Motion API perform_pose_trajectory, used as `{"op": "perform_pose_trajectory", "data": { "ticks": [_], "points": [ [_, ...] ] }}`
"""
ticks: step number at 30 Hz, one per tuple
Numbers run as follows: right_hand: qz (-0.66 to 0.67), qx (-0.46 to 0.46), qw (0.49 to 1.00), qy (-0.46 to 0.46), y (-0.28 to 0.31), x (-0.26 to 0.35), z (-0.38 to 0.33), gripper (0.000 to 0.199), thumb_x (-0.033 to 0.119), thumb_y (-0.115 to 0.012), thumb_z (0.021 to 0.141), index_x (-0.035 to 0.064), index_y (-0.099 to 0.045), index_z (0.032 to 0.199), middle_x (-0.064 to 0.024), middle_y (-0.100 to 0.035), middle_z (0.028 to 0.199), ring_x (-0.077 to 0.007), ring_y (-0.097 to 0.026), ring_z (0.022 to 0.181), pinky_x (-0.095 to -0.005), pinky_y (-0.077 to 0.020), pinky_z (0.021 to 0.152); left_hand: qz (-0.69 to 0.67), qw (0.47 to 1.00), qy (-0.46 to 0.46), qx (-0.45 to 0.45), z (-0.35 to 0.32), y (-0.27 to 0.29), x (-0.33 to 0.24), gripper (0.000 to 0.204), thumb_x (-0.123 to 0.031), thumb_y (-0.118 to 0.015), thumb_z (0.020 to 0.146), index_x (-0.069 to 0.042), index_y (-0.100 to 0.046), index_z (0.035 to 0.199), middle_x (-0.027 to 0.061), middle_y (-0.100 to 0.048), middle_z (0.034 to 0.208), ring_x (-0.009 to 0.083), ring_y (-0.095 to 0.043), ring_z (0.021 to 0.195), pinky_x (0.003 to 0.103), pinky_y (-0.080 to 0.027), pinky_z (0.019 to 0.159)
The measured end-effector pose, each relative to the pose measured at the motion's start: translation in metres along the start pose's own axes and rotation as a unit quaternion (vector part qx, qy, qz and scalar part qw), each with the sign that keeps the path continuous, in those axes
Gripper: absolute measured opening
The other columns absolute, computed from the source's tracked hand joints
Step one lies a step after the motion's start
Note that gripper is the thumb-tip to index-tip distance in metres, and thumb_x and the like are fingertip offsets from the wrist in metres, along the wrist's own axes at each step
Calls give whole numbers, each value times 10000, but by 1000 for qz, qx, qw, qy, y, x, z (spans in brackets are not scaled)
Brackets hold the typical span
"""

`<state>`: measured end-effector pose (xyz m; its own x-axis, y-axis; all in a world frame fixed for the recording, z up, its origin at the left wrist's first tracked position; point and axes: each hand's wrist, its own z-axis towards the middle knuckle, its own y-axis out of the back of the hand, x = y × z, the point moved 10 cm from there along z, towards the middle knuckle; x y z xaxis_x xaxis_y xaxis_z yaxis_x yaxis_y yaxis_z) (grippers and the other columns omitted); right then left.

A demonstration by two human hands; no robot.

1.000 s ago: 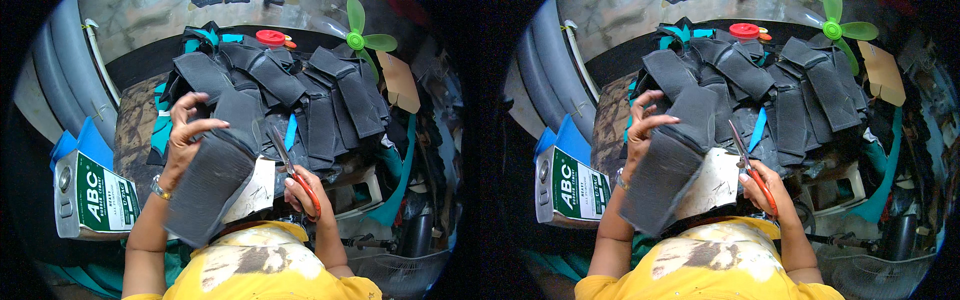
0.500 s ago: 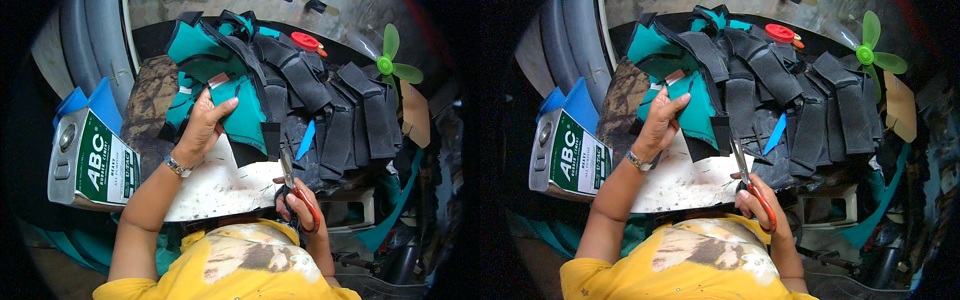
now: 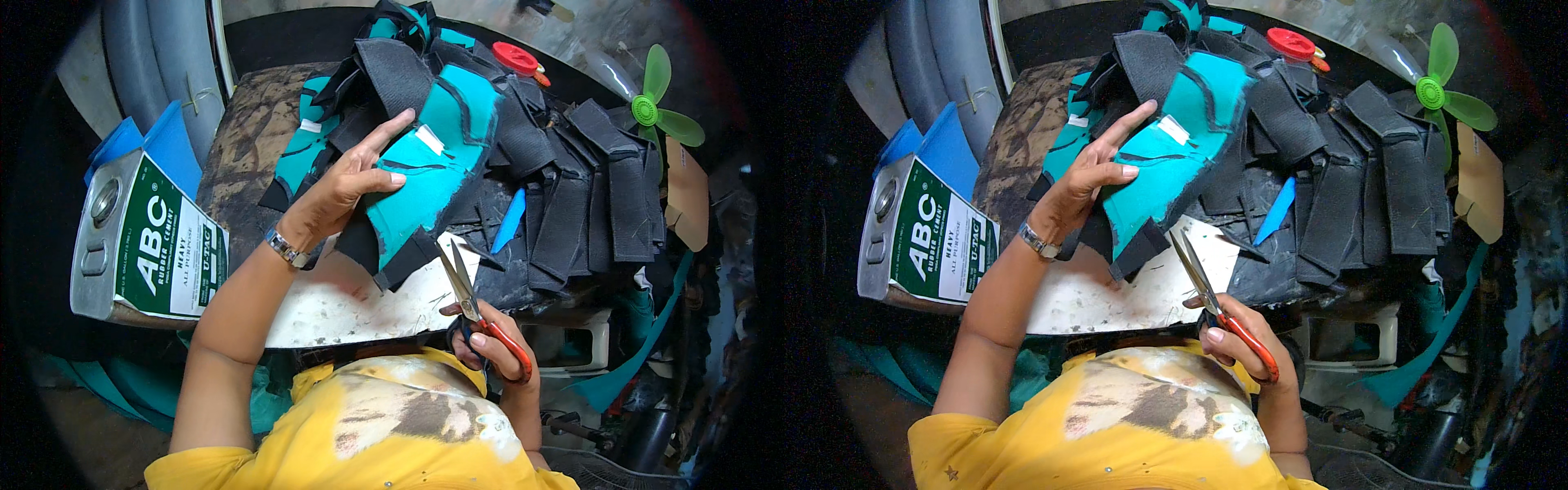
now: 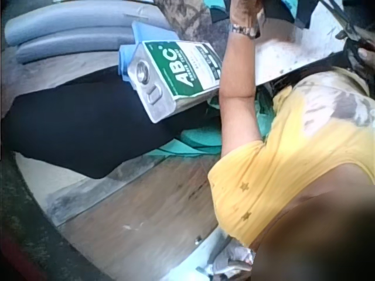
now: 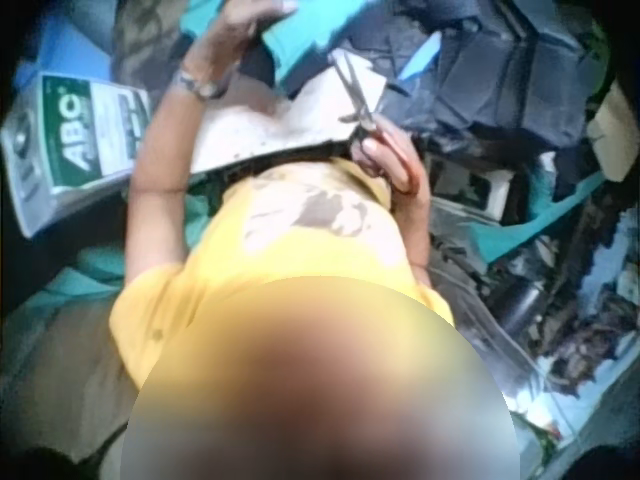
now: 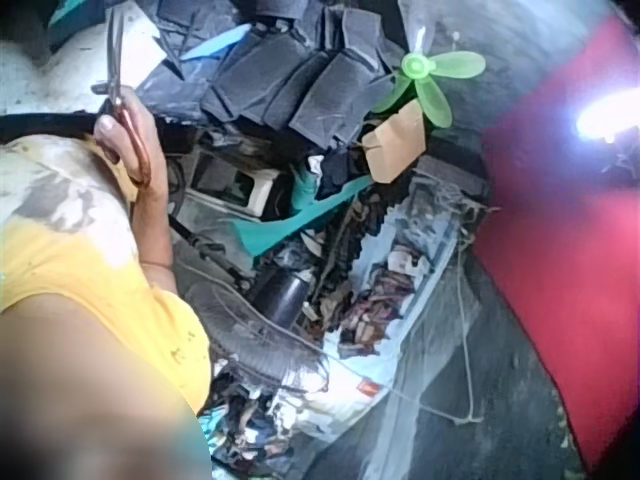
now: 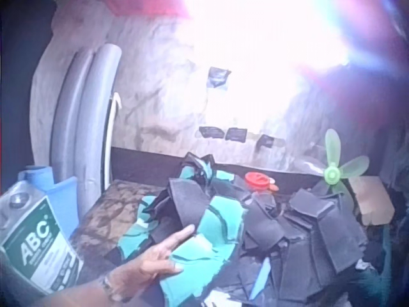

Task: The person uses red-handled scissors to trim black foam strips from teal foam pieces. They repeatedly pick up foam pieces, cut along the edges, and place the trimmed pieces back on the table. The person also briefly handles a blue plastic template and a white paper template during the process.

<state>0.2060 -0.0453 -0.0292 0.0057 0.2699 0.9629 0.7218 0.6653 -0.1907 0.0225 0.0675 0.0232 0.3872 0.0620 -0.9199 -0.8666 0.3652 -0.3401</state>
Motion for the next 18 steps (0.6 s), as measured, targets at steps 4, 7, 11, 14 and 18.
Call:
{"op": "perform_pose_trajectory", "data": {
  "ticks": [4, 7, 11, 14, 18],
  "points": [
    [-63, -7, 997, -40, 2, -8, -1, 489, 274, -575, 882, -11, -502, 1272, -3, -504, 674, -52, -438, 549, -209, -340, 494, 68, 997, -31, 27, 1, 0, 0, 881, -148, -645, 760, -58, -181, 1503, 128, -300, 1491, 159, -484, 1191, 280, -381, 1015],
    [-89, 3, 995, -40, 0, -6, -1, 474, 291, -584, 883, -3, -531, 1251, -5, -526, 705, -54, -464, 589, -204, -368, 535, 119, 990, -72, 41, 1, 0, -5, 891, -167, -655, 759, -64, -179, 1506, 130, -213, 1538, 202, -354, 1329, 308, -274, 1099],
    [-130, -1, 991, -38, 0, -3, -2, 459, 305, -593, 880, -8, -563, 1214, -15, -552, 732, -67, -495, 637, -218, -401, 584, 126, 985, -95, 67, 3, -3, -5, 898, -192, -664, 762, -69, -176, 1507, 133, -131, 1570, 225, -136, 1441, 327, -139, 1150],
    [-158, 4, 987, -28, -2, -1, -2, 461, 306, -598, 877, -17, -568, 1205, -21, -558, 730, -73, -507, 652, -226, -413, 599, 135, 983, -105, 72, 2, -3, -6, 886, -172, -656, 773, -68, -171, 1507, 121, -110, 1577, 218, -112, 1449, 314, -156, 1144],
    [-154, 6, 988, -22, -3, 0, -1, 456, 291, -608, 874, -20, -569, 1205, -23, -556, 717, -77, -501, 640, -227, -413, 593, 112, 986, -98, 75, 1, -5, -6, 866, -112, -635, 788, -72, -159, 1510, 104, -91, 1583, 185, -146, 1437, 274, -230, 1112]
  ]
}}
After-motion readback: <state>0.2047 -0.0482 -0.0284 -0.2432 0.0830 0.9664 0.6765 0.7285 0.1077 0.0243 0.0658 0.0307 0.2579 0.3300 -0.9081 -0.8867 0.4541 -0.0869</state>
